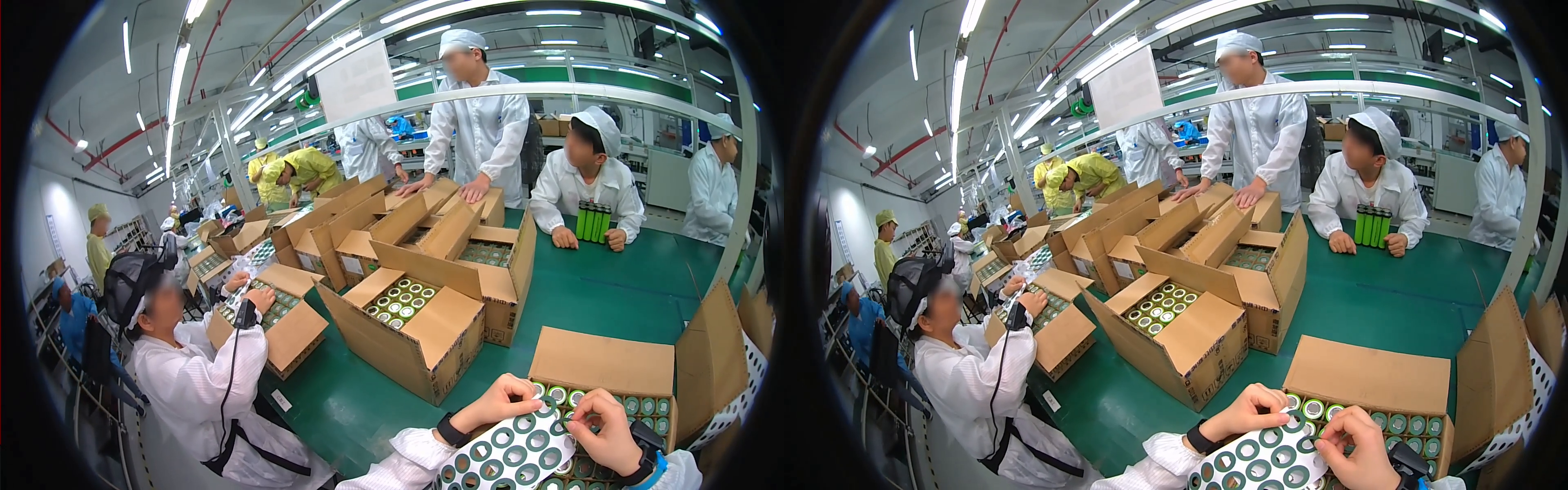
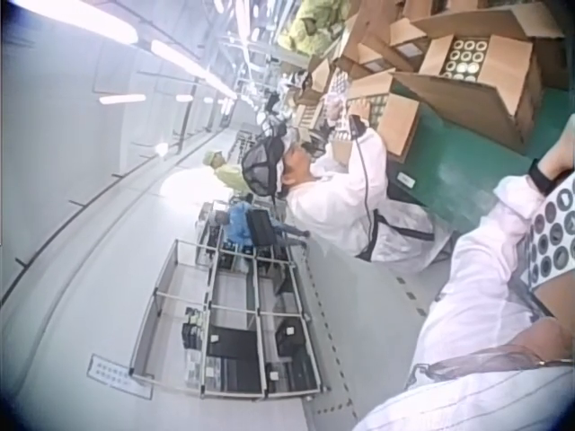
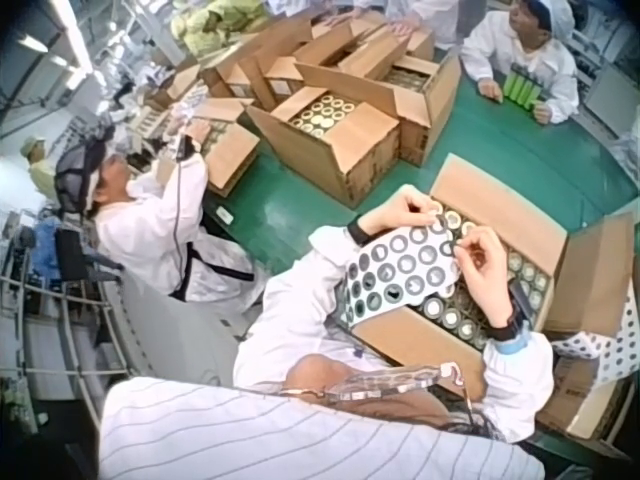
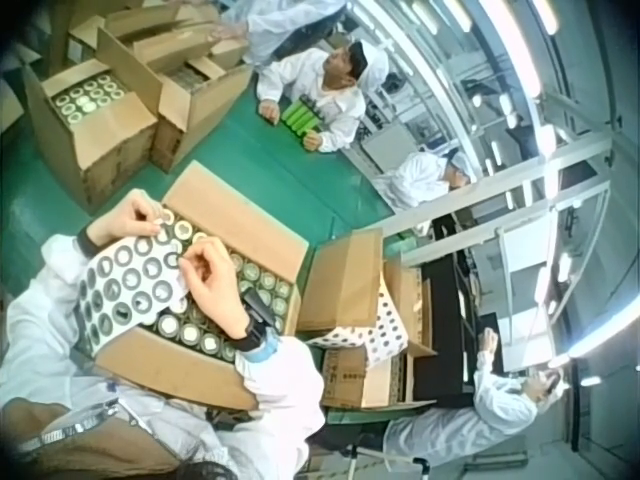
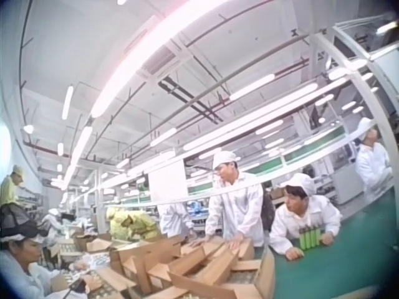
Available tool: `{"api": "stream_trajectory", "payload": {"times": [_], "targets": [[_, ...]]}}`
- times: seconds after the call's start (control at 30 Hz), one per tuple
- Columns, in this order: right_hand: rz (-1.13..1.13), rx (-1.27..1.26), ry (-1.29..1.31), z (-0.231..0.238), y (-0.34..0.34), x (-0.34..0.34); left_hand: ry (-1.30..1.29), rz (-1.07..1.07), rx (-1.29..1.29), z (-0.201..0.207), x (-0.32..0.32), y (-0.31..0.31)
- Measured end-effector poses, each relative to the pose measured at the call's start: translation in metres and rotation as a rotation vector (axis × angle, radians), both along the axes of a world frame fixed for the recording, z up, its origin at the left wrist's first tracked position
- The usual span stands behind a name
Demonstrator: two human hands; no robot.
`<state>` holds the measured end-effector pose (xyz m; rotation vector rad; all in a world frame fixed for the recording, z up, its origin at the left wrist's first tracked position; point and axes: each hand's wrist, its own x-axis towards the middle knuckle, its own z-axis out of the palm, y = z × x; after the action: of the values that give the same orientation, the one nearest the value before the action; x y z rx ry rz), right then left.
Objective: The person peels circular stickers from a sheet and applies them to the tops of cylindrical batteries arranged in a cardboard box. After finishing the sheet, the person picks up a single green sticker from the table and applies it to one of the batteries.
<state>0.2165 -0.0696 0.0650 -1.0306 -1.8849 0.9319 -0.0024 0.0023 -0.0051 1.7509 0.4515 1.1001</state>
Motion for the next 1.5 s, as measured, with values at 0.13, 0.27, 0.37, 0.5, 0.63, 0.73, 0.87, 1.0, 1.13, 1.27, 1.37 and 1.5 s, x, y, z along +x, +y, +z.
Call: {"api": "stream_trajectory", "payload": {"times": [0.13, 0.27, 0.37, 0.5, 0.63, 0.73, 0.87, 1.0, 1.13, 1.27, 1.37, 1.5], "targets": [[-0.004, -0.005, -0.008, 0.001, -0.001, 0.0, -0.007, -0.009, 0.003, 0.0, 0.001, 0.0], [0.0, -0.004, -0.011, 0.001, 0.0, -0.001, -0.035, 0.0, 0.007, -0.001, 0.001, 0.0], [-0.005, -0.012, -0.017, 0.002, 0.0, -0.002, -0.029, -0.012, 0.016, -0.001, 0.0, 0.001], [0.0, 0.006, -0.019, 0.001, 0.0, -0.002, -0.013, -0.012, 0.01, -0.001, -0.001, 0.001], [-0.005, 0.005, -0.01, 0.0, -0.001, -0.002, -0.016, -0.017, 0.01, 0.0, -0.001, 0.0], [-0.003, 0.014, -0.017, 0.0, 0.0, -0.001, 0.01, 0.009, 0.039, -0.005, 0.0, 0.002], [0.032, 0.04, -0.03, 0.0, 0.001, 0.009, -0.075, 0.017, 0.144, 0.0, 0.009, 0.001], [0.067, 0.129, -0.051, 0.005, 0.001, 0.008, -0.061, 0.045, 0.155, 0.005, 0.006, 0.002], [0.113, 0.042, -0.016, -0.007, 0.006, -0.001, -0.073, 0.059, 0.05, 0.003, -0.003, 0.0], [0.177, -0.15, 0.08, -0.02, 0.006, 0.006, 0.019, 0.002, 0.096, 0.012, -0.001, 0.0], [0.174, -0.206, 0.102, -0.021, 0.005, 0.002, 0.109, 0.119, 0.056, 0.028, -0.008, -0.012], [0.168, -0.258, 0.116, -0.017, 0.003, 0.009, 0.206, 0.38, 0.378, 0.068, -0.024, -0.037]]}}
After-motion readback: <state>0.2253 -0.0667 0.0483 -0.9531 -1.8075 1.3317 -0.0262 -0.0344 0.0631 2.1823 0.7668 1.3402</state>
